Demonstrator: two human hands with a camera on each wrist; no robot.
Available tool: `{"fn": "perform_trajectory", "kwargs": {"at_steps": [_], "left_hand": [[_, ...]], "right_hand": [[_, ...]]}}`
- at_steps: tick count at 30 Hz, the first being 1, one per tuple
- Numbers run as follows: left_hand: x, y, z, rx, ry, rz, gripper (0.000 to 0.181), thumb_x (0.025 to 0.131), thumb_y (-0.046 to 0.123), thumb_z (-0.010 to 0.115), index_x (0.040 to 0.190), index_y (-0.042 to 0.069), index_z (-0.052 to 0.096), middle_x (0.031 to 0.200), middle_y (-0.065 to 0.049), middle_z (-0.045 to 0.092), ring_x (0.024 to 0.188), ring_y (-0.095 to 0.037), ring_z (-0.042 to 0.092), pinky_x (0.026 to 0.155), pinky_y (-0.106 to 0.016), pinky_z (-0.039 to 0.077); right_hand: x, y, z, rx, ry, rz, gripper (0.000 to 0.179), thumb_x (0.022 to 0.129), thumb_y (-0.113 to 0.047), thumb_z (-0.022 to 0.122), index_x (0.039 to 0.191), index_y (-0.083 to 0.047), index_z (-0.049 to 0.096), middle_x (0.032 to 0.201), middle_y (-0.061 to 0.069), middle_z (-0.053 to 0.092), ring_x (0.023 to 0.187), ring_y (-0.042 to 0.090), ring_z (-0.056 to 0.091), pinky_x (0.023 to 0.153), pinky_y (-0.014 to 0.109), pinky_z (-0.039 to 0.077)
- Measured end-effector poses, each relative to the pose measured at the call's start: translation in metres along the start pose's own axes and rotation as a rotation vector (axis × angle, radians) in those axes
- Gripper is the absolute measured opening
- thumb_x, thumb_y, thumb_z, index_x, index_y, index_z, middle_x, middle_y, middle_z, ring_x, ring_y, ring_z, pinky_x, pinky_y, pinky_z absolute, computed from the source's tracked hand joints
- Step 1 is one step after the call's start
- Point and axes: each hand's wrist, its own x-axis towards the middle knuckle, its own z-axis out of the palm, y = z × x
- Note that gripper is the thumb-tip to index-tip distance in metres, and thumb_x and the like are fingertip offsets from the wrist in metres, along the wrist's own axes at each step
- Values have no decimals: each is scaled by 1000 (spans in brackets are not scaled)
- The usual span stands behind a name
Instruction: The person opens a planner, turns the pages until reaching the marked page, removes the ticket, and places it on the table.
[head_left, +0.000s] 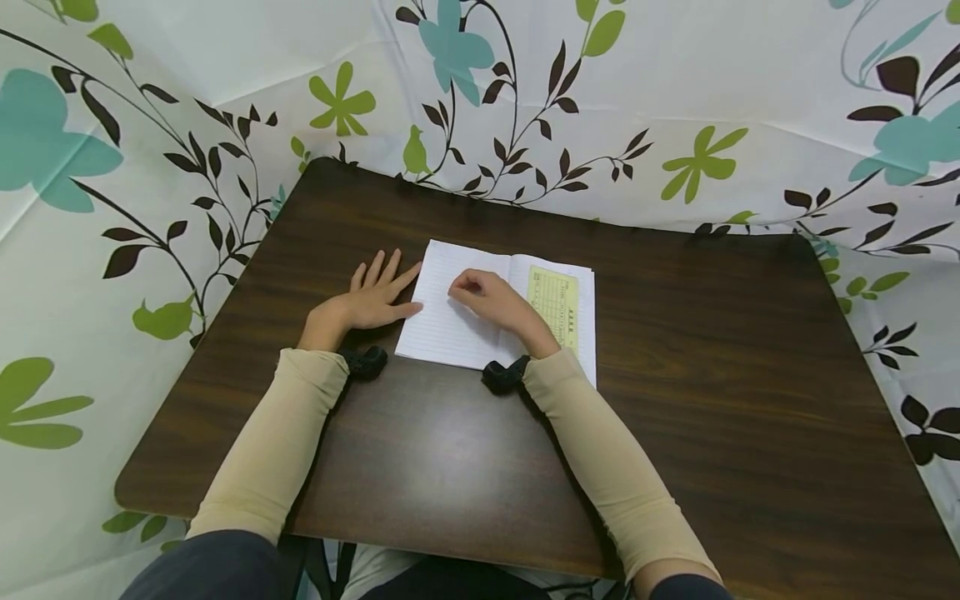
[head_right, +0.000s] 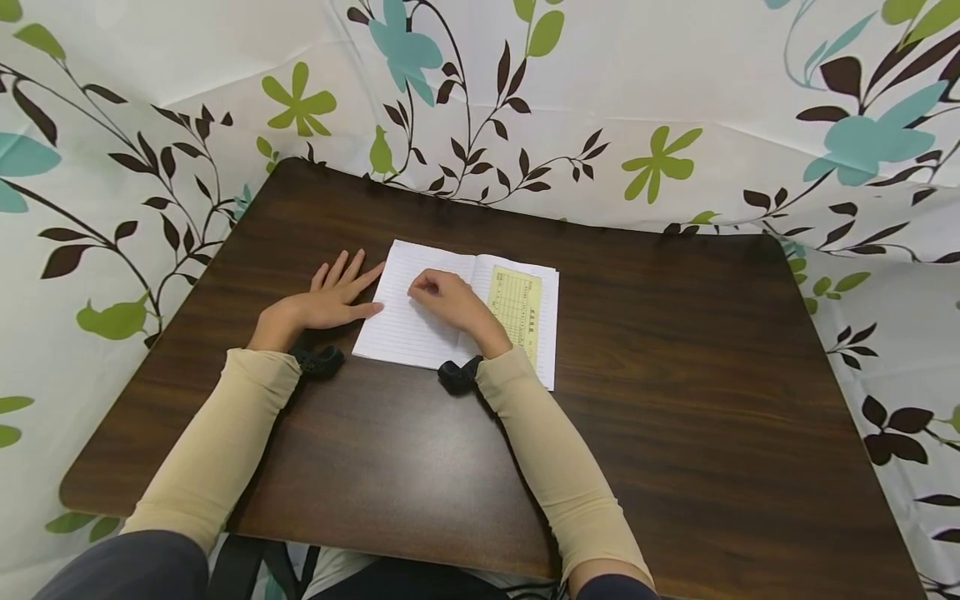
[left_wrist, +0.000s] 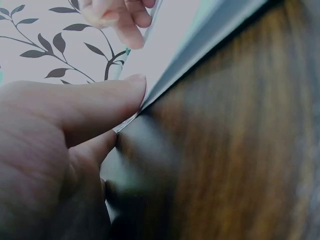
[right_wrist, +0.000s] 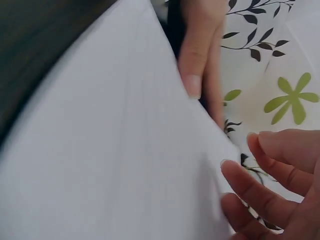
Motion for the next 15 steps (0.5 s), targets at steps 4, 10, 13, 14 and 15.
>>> {"fn": "perform_trajectory", "kwargs": {"at_steps": [4,10,13,14,15], "left_hand": [[-2,-1,-1,-8,9,6,90,104,67,40,170,22,-2,172,-17,-27,157,-40,-32,123,-64,-22],[-1,-4,1,-4,9,23,94,100,75,35,169,24,-3,172,-15,-27,157,-37,-33,124,-63,-21],[1,-6,2,7,8,25,100,97,82,31,169,24,-4,172,-15,-27,157,-37,-33,124,-63,-21],[1,-7,3,9,8,24,101,96,84,29,169,24,-4,172,-14,-27,158,-37,-33,124,-63,-21],[1,-7,3,7,8,25,103,94,86,28,169,24,-4,172,-15,-27,158,-37,-33,124,-63,-21]], "right_hand": [[-5,-11,-14,-33,29,-14,25,108,-26,58,115,-5,71,121,11,72,115,27,66,101,40,51],[-30,-21,-57,-86,37,67,31,109,-26,56,124,-2,67,123,17,70,107,34,71,95,46,54],[-45,-20,-79,-186,-16,165,34,110,-26,53,130,-1,64,124,20,69,105,36,71,93,47,54],[-49,-19,-85,-229,-39,206,35,110,-27,53,132,-1,64,125,20,68,105,36,71,92,47,54],[-53,-18,-90,-265,-59,253,35,110,-27,53,132,-2,63,125,20,68,104,36,71,91,46,54]]}}
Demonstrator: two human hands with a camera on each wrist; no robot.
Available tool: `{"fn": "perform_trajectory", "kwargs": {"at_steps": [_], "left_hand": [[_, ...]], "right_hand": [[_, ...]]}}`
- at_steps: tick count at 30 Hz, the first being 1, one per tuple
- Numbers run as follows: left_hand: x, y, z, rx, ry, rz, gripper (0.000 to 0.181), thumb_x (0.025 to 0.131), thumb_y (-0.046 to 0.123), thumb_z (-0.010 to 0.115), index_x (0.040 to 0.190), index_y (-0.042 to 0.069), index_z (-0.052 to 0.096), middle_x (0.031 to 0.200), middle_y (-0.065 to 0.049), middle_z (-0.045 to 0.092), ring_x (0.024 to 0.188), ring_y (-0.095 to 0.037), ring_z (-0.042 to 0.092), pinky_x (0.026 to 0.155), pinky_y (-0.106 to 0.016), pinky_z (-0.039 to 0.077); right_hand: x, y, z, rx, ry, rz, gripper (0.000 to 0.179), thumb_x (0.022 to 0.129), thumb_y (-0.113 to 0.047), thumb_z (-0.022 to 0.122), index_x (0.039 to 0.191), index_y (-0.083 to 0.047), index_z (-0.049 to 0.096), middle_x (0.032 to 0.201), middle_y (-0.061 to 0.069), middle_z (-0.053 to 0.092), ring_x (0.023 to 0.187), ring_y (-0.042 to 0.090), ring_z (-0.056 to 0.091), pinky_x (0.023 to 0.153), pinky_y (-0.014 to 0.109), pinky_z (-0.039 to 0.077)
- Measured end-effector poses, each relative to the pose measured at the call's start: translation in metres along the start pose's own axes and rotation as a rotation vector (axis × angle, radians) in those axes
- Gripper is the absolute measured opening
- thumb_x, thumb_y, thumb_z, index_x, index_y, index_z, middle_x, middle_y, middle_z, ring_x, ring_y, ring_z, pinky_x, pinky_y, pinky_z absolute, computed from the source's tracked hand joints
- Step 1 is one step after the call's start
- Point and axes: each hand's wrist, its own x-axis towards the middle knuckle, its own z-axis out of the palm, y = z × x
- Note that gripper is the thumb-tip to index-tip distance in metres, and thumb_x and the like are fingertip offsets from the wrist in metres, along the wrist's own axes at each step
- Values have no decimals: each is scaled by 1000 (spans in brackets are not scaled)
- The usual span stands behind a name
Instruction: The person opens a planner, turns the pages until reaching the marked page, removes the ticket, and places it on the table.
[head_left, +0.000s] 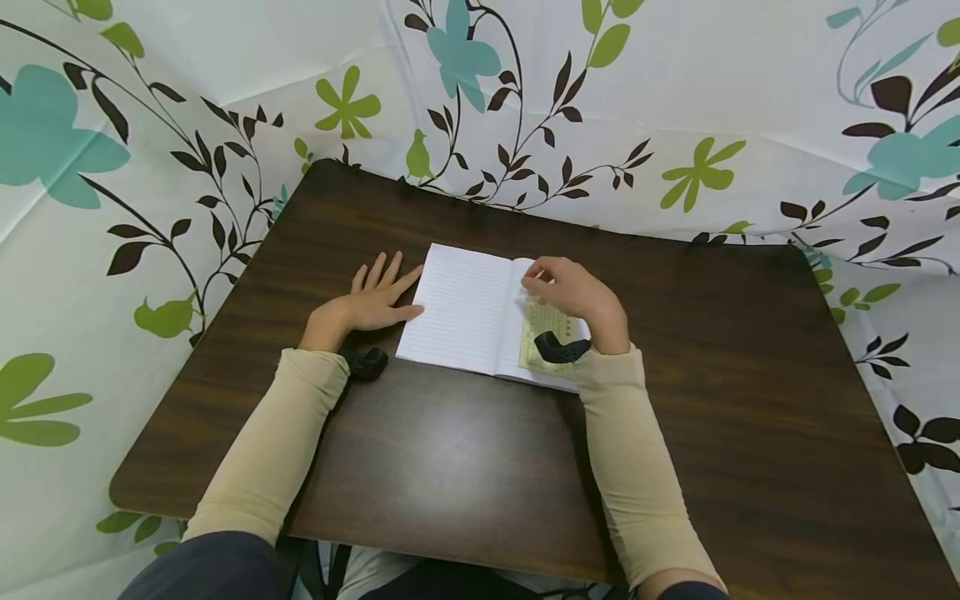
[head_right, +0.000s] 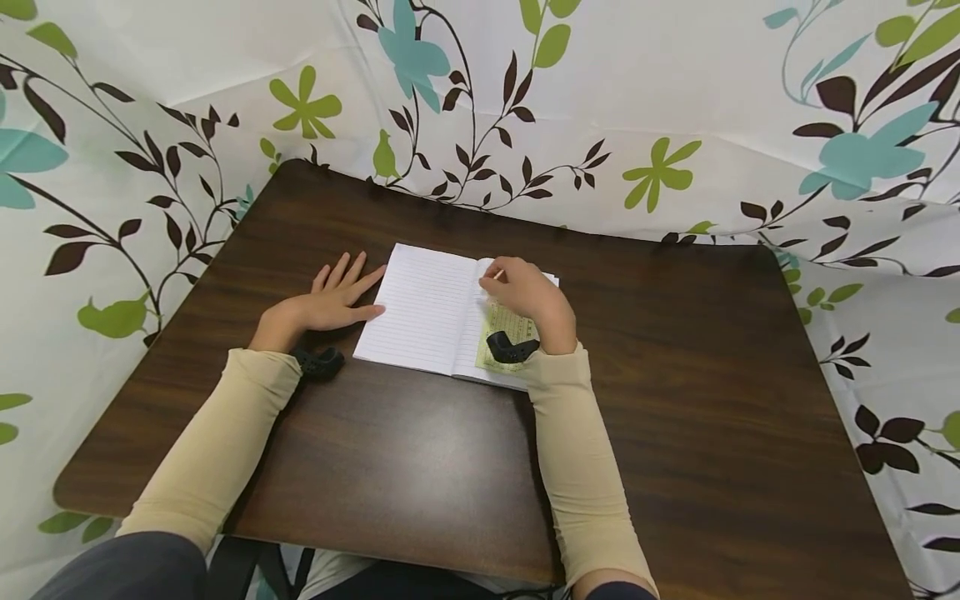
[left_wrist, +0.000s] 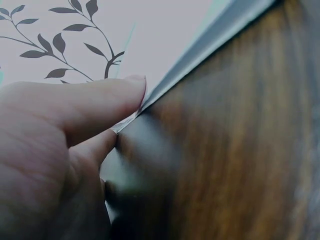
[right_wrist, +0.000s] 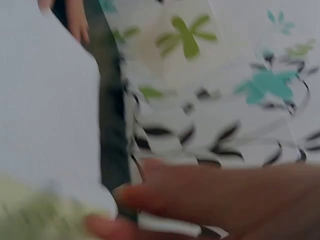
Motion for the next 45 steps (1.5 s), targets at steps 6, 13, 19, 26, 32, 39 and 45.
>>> {"fn": "perform_trajectory", "kwargs": {"at_steps": [6,13,19,26,32,39,45], "left_hand": [[0,1,1,-4,3,-8,99,97,81,31,170,23,-3,173,-14,-26,158,-37,-32,124,-63,-19],[-4,3,3,-24,19,-5,107,92,89,29,170,22,-1,173,-16,-24,158,-39,-30,124,-64,-20],[-4,3,4,-23,18,-5,109,90,92,27,170,23,-1,173,-16,-25,158,-38,-31,124,-63,-20],[-1,2,4,-15,12,-11,106,91,90,28,170,25,-3,173,-13,-26,158,-36,-32,125,-63,-19],[0,0,4,-4,9,-15,100,96,84,30,169,25,-3,173,-12,-26,158,-35,-31,125,-63,-18],[3,-2,4,4,7,-19,99,96,83,31,169,26,-4,173,-12,-27,158,-35,-32,125,-62,-19],[3,-3,3,0,6,-13,98,97,82,32,170,26,-3,173,-12,-27,158,-35,-32,124,-63,-20]], "right_hand": [[-18,16,-18,-142,-77,234,37,107,-30,60,131,-2,62,119,19,68,102,34,67,84,43,52],[-20,37,-23,-226,-56,378,49,99,-29,68,136,0,55,124,19,61,104,31,58,93,49,50],[-15,50,-20,-212,-53,409,59,93,-27,78,138,1,54,121,18,61,103,30,57,96,47,50],[-13,55,-18,-176,-29,413,64,95,-35,76,142,0,51,129,20,60,110,32,56,103,52,49],[-7,57,-14,-136,7,401,54,97,-34,74,135,1,56,128,19,59,107,31,56,98,49,50],[0,61,-12,-112,27,380,41,96,-23,76,125,3,61,116,17,61,98,28,57,90,43,50],[2,63,-10,-76,35,393,49,96,-21,76,133,2,53,124,20,61,102,30,57,93,44,50]]}}
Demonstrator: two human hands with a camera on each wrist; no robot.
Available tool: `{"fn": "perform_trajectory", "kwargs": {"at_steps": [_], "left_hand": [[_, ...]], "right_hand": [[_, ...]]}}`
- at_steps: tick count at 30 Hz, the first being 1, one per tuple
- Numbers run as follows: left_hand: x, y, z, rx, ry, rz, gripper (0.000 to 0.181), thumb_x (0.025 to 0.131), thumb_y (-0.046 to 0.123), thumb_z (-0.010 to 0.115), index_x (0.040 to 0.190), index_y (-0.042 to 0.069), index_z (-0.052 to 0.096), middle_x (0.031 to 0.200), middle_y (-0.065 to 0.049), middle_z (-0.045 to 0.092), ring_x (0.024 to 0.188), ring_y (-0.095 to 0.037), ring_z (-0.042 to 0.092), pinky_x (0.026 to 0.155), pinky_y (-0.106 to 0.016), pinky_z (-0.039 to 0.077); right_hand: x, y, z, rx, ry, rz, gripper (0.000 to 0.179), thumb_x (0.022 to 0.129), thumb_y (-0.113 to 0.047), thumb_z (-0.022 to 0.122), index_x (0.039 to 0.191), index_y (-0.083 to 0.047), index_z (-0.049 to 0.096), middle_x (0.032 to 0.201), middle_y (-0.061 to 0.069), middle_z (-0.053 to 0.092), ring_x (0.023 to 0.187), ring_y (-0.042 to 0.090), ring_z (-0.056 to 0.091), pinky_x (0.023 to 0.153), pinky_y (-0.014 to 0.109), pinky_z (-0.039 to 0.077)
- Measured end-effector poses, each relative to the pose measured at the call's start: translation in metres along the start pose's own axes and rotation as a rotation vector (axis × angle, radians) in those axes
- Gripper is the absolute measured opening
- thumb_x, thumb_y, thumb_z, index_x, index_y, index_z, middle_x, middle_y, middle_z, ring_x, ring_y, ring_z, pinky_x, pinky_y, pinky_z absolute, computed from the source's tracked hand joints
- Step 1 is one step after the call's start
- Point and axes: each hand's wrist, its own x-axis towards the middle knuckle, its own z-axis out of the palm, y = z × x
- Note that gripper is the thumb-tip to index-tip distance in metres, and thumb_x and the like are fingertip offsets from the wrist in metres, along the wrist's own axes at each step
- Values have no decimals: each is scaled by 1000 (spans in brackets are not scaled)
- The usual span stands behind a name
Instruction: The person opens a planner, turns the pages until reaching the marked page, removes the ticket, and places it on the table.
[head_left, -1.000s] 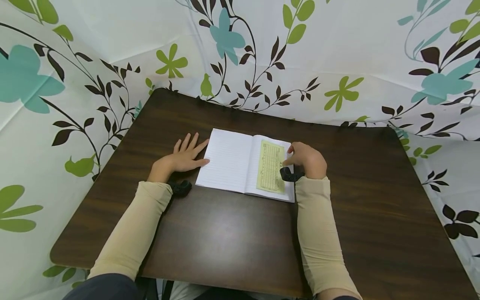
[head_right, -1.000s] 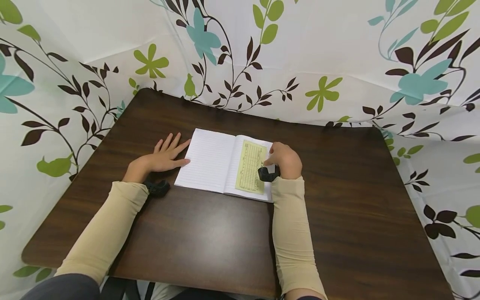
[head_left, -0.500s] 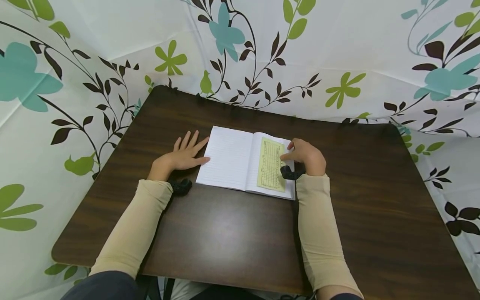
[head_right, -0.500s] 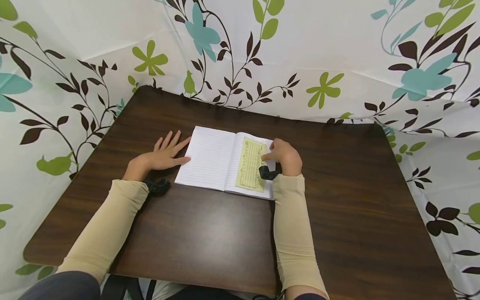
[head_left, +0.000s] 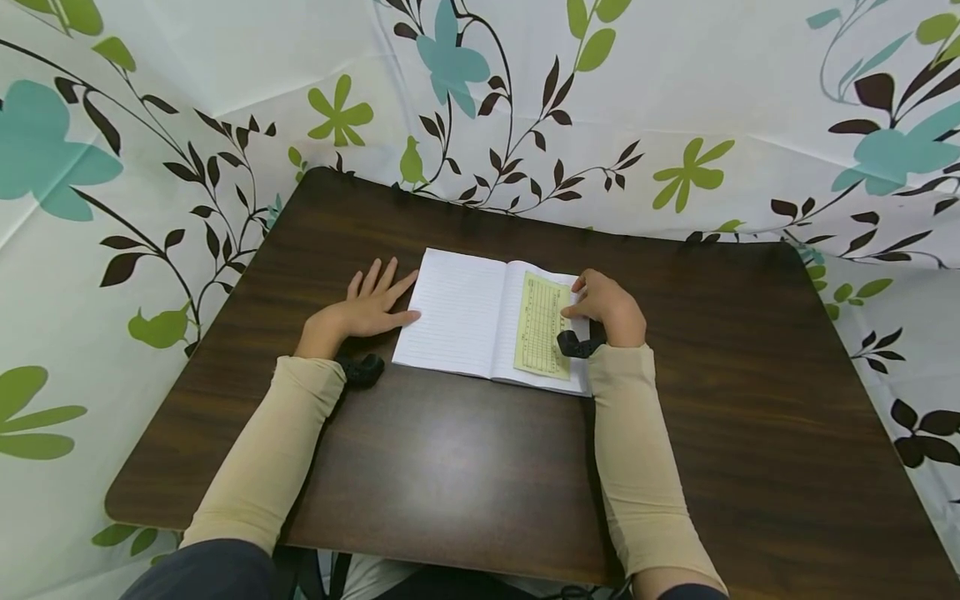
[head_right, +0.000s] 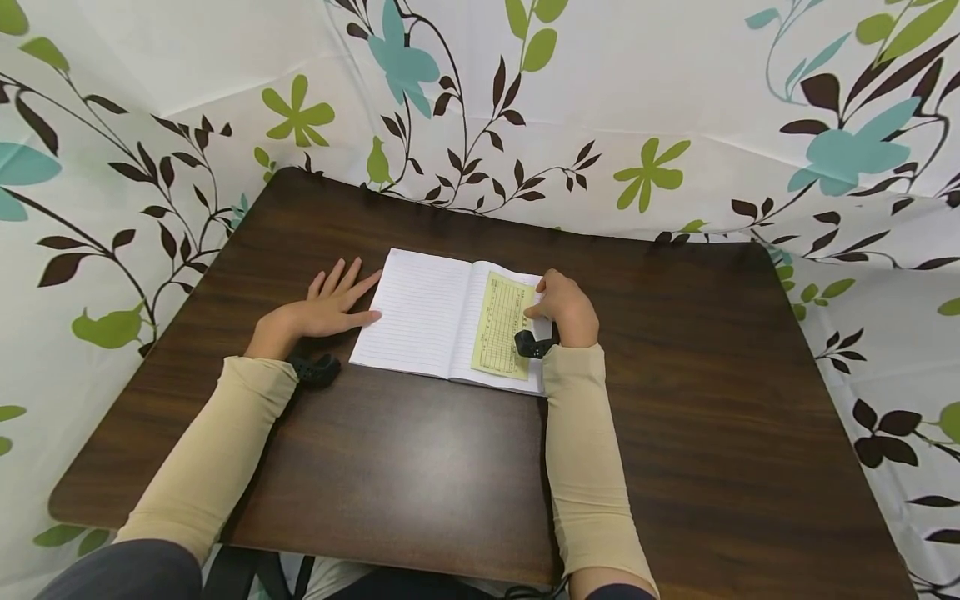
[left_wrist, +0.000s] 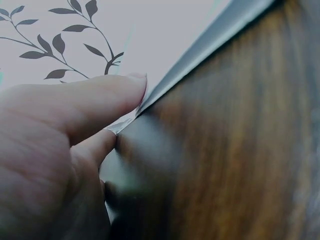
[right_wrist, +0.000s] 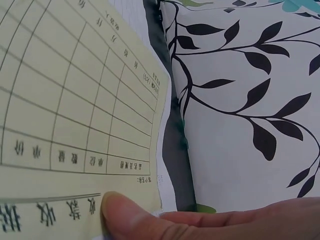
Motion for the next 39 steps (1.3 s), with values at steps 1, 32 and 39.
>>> {"fn": "perform_trajectory", "kwargs": {"at_steps": [1,32,39], "left_hand": [[0,0,0,0,-1,0,99,97,82,32,169,26,-4,173,-12,-27,158,-35,-32,124,-63,-20],[0,1,-1,-13,-1,2,102,94,85,32,169,26,-4,172,-12,-28,158,-35,-33,124,-63,-20],[0,1,-1,-14,-4,1,99,96,83,32,169,27,-4,173,-11,-27,158,-34,-32,124,-63,-19]], "right_hand": [[0,0,0,8,2,5,52,96,-21,77,136,1,50,125,20,60,102,30,57,94,44,49],[1,15,-7,-11,-61,-90,38,105,-36,61,120,-4,73,98,8,62,94,24,54,82,35,44],[3,24,-9,43,-101,-175,37,110,-30,52,98,0,70,82,5,58,80,21,52,76,34,42]]}}
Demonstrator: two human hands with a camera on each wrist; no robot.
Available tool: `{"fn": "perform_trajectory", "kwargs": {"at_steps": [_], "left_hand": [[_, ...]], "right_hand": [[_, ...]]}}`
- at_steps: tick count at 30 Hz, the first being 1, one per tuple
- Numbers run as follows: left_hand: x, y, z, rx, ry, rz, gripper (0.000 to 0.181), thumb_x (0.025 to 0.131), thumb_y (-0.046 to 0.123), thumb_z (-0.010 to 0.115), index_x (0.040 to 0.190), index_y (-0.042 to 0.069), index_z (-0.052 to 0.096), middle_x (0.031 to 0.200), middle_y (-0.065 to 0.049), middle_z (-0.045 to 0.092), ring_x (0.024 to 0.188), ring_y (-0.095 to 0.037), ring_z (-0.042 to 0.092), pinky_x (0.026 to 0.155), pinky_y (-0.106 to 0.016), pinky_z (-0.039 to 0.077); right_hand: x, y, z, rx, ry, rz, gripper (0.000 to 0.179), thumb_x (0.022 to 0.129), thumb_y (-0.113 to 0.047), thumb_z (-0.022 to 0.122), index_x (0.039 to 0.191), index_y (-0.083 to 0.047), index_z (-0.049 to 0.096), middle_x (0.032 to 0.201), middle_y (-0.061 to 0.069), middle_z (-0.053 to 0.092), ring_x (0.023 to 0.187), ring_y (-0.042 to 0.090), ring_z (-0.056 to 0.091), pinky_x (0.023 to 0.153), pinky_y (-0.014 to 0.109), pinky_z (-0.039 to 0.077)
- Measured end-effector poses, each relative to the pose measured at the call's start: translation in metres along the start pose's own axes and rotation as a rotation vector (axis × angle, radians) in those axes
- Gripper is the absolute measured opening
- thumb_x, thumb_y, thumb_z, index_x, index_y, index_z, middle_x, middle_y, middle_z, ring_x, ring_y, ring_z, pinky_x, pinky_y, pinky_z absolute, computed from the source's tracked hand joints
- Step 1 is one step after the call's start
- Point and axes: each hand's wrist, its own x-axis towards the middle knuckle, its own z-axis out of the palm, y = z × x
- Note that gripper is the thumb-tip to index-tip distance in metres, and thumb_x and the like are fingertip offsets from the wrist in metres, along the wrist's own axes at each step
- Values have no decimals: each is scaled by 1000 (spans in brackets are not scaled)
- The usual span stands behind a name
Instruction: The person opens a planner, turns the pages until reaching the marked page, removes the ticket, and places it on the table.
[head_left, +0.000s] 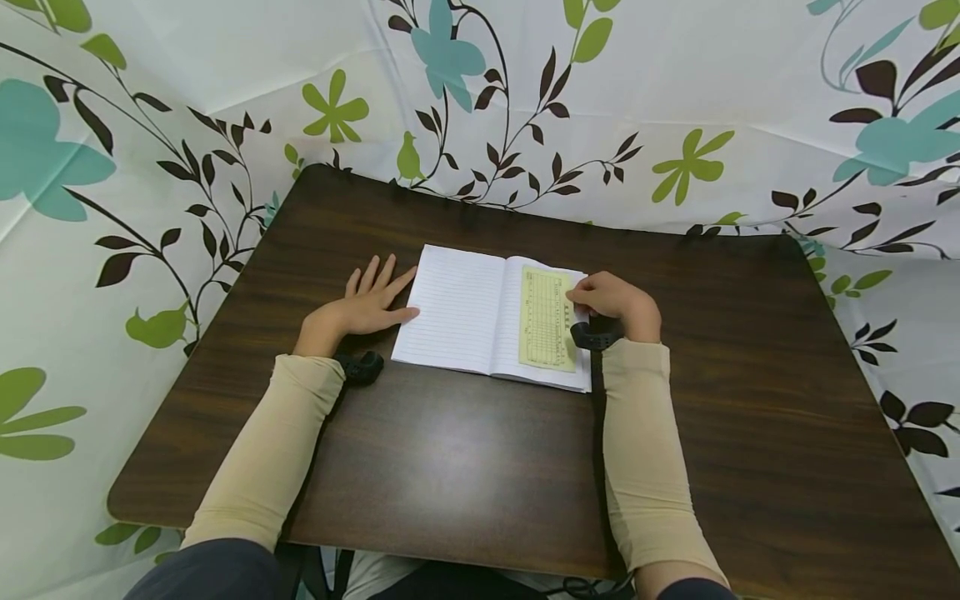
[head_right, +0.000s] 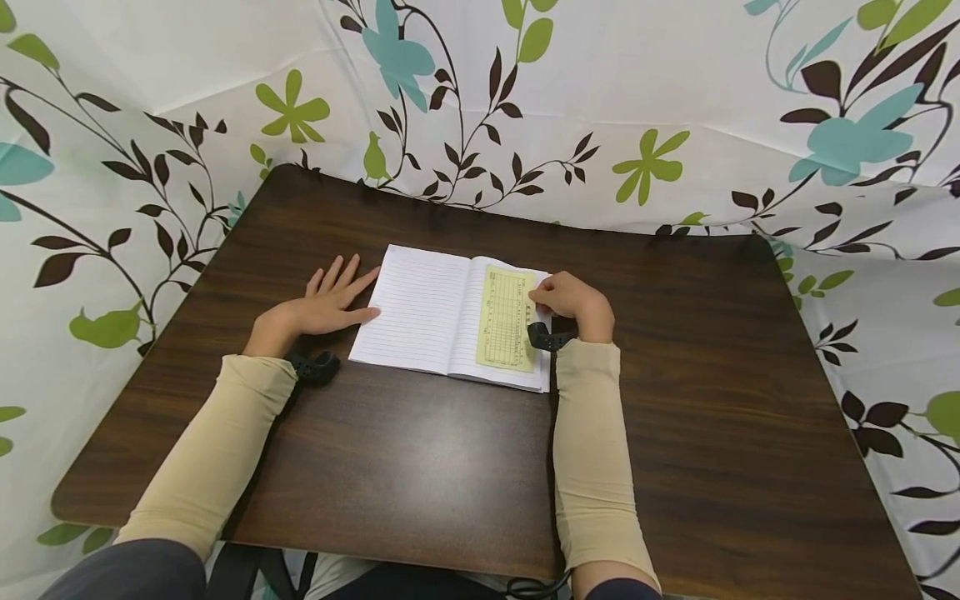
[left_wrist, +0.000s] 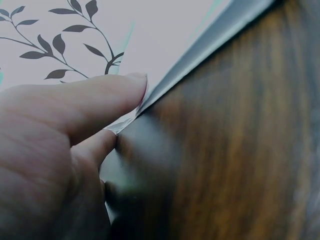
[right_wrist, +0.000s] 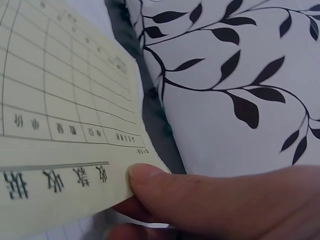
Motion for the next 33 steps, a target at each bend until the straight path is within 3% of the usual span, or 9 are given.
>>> {"fn": "perform_trajectory", "kwargs": {"at_steps": [4,13,22,27,33], "left_hand": [[0,-1,0,2,3,5,95,99,77,36,169,27,-4,173,-11,-27,158,-35,-32,124,-63,-19],[-6,6,-3,-18,1,12,95,99,74,38,170,24,-2,173,-13,-26,158,-36,-31,124,-63,-20],[-5,5,-3,-11,0,11,95,100,74,37,170,24,-2,173,-14,-26,158,-36,-32,124,-62,-21],[-4,4,-2,-5,-4,6,101,97,81,33,170,22,-2,173,-14,-27,158,-37,-32,124,-63,-20],[-4,4,-2,2,-5,8,103,96,83,33,170,20,-2,172,-14,-28,158,-38,-32,124,-64,-20]], "right_hand": [[-3,3,-1,84,-29,-21,39,112,-27,48,92,1,66,79,4,59,75,21,51,76,34,42],[-8,10,-5,159,-65,-51,37,113,-27,46,102,3,64,85,6,60,79,20,53,75,35,44],[-23,23,-16,242,-9,-79,34,113,-27,46,109,4,61,88,6,56,81,22,50,75,34,43],[-32,33,-24,296,16,-59,36,113,-28,45,115,4,59,90,3,55,81,18,51,76,31,45],[-42,51,-32,281,52,-18,38,114,-30,44,117,4,60,95,2,57,86,18,52,77,29,47]]}}
